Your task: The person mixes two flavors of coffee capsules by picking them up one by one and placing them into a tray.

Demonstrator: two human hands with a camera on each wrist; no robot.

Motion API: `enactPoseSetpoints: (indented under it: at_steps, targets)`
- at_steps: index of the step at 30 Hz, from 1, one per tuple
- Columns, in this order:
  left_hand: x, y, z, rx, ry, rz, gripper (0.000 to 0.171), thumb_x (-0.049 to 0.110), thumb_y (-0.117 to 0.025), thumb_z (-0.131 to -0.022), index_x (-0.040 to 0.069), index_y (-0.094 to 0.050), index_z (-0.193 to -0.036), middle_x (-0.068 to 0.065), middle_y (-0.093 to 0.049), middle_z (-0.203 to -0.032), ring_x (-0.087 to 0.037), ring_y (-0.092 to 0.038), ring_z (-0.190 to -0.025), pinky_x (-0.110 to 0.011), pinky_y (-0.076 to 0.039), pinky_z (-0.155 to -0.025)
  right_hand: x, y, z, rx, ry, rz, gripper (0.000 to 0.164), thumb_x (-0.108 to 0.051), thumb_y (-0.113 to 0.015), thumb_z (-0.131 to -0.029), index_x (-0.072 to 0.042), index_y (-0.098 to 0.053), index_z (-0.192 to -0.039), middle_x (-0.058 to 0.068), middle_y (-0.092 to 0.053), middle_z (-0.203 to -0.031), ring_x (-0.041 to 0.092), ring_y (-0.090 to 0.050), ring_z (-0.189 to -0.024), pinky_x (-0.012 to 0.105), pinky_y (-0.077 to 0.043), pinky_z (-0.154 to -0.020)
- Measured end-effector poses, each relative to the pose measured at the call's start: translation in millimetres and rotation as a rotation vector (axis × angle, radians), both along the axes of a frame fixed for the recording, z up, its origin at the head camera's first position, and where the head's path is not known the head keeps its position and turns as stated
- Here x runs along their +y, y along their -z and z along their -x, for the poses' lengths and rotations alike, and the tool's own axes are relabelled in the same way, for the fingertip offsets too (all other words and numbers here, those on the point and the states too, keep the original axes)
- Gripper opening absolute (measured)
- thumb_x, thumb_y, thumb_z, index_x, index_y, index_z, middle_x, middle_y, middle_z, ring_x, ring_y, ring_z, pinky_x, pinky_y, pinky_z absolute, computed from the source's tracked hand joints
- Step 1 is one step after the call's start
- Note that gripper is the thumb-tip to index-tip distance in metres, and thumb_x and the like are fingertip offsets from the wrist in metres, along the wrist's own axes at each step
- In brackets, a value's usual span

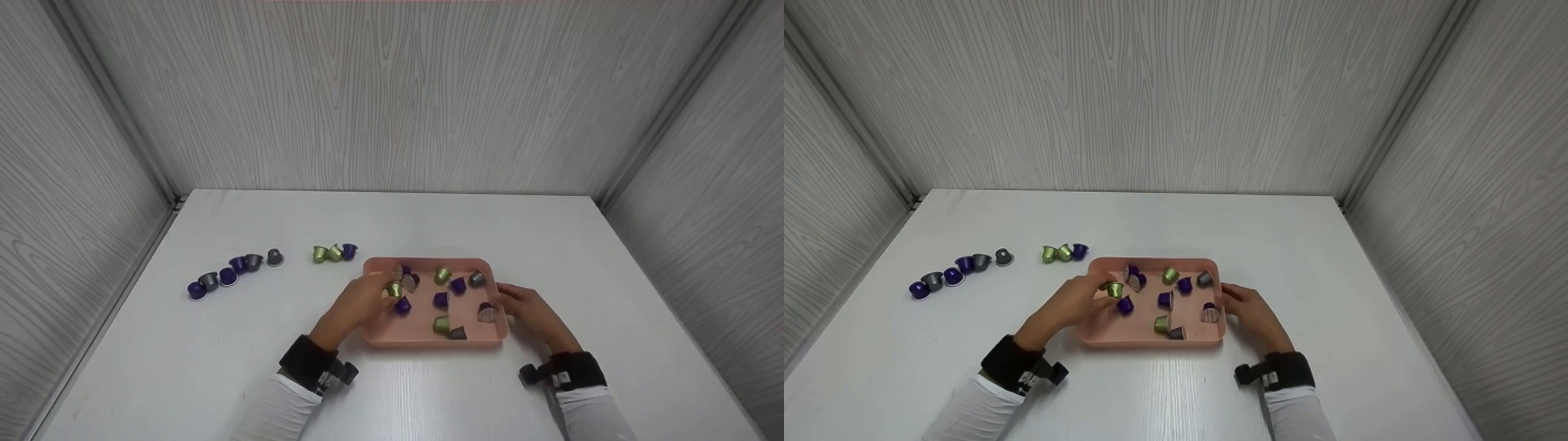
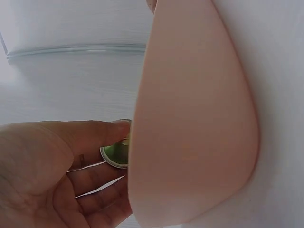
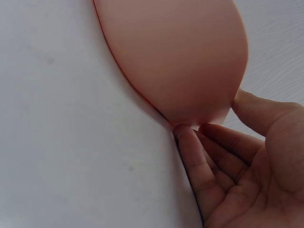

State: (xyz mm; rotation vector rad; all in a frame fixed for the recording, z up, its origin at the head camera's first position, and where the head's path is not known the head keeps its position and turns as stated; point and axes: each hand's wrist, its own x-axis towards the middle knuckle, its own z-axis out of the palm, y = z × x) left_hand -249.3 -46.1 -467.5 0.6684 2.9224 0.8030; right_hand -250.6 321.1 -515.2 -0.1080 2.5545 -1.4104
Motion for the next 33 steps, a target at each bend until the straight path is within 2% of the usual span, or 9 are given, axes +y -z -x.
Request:
enactPoseSetpoints:
  at_steps: [2,5,8,12,17,23,27,33]
  targets:
    - [2.4,1.7,-1.4,0.01,0.031,0.005,0.031,0.021,-0.072,-0.09,0.009,-0.063,-0.117,-0.003,-0.067,-0.103,-0.021,-0.064,-0.09,-0.036,-0.053,-0.079,-0.9,-1.2,-0.2,-0.004,-0.003,-0.002,0.06,-0.051,-0.057,-0.095,-0.017,-0.051,-0.144,0.007,-0.051,-0.143,0.03,-0.05,-0.128,0.055,-0.029,-0.112]
    - [5.1,3.7,-4.1,0.016,0.074,-0.003,0.028,0.022,-0.07,-0.091,0.012,-0.063,-0.116,-0.002,-0.067,-0.104,-0.021,-0.064,-0.094,-0.036,-0.053,-0.082,-2.5,-2.2,0.3,-0.014,0.004,-0.007,0.061,-0.053,-0.058,-0.094,-0.019,-0.051,-0.144,0.006,-0.051,-0.144,0.029,-0.049,-0.129,0.054,-0.029,-0.112]
    - [7.0,4.7,-6.5,0.035,0.1,-0.009,0.025,0.022,-0.069,-0.092,0.014,-0.064,-0.114,-0.002,-0.067,-0.105,-0.021,-0.064,-0.099,-0.037,-0.053,-0.087,-3.4,-2.5,0.6,-0.017,0.009,-0.009,0.062,-0.054,-0.058,-0.094,-0.019,-0.051,-0.144,0.007,-0.051,-0.144,0.028,-0.05,-0.128,0.053,-0.03,-0.112]
    - [8.9,4.1,-8.9,0.044,0.112,0.004,0.028,0.021,-0.069,-0.091,0.013,-0.064,-0.118,-0.003,-0.068,-0.102,-0.021,-0.064,-0.096,-0.037,-0.053,-0.086,-2.8,-2.0,0.7,0.002,0.004,-0.008,0.06,-0.053,-0.057,-0.095,-0.019,-0.052,-0.143,0.007,-0.052,-0.143,0.028,-0.051,-0.127,0.053,-0.031,-0.111]
    - [8.8,0.9,-11.8,-0.034,0.128,0.017,0.039,0.021,-0.067,-0.092,0.012,-0.06,-0.13,-0.003,-0.068,-0.108,-0.02,-0.063,-0.097,-0.036,-0.053,-0.086,-1.4,-1.0,0.2,0.016,-0.007,-0.002,0.059,-0.052,-0.057,-0.095,-0.017,-0.053,-0.143,0.007,-0.053,-0.142,0.028,-0.052,-0.126,0.053,-0.031,-0.111]
    - [6.4,-2.6,-13.5,-0.139,0.144,0.022,0.029,0.022,-0.068,-0.092,0.014,-0.063,-0.119,0.003,-0.066,-0.101,-0.014,-0.06,-0.091,-0.032,-0.052,-0.08,-1.4,0.6,0.5,0.011,0.0,-0.002,0.06,-0.052,-0.057,-0.095,-0.017,-0.052,-0.143,0.008,-0.053,-0.141,0.029,-0.054,-0.123,0.054,-0.031,-0.111]
    - [5.8,-3.7,-13.5,-0.157,0.175,0.031,0.027,0.021,-0.068,-0.092,0.014,-0.064,-0.117,0.002,-0.066,-0.102,-0.015,-0.061,-0.093,-0.032,-0.053,-0.08,-1.5,1.6,0.9,0.001,0.003,-0.01,0.06,-0.053,-0.056,-0.095,-0.017,-0.052,-0.143,0.008,-0.053,-0.141,0.03,-0.055,-0.123,0.054,-0.03,-0.111]
    - [6.1,-4.1,-14.5,-0.144,0.199,0.051,0.029,0.022,-0.068,-0.092,0.014,-0.064,-0.12,0.001,-0.066,-0.108,-0.016,-0.061,-0.098,-0.034,-0.052,-0.085,-2.0,-0.6,-0.6,-0.004,0.012,0.002,0.059,-0.052,-0.057,-0.095,-0.016,-0.053,-0.142,0.008,-0.053,-0.142,0.03,-0.054,-0.123,0.053,-0.032,-0.111]
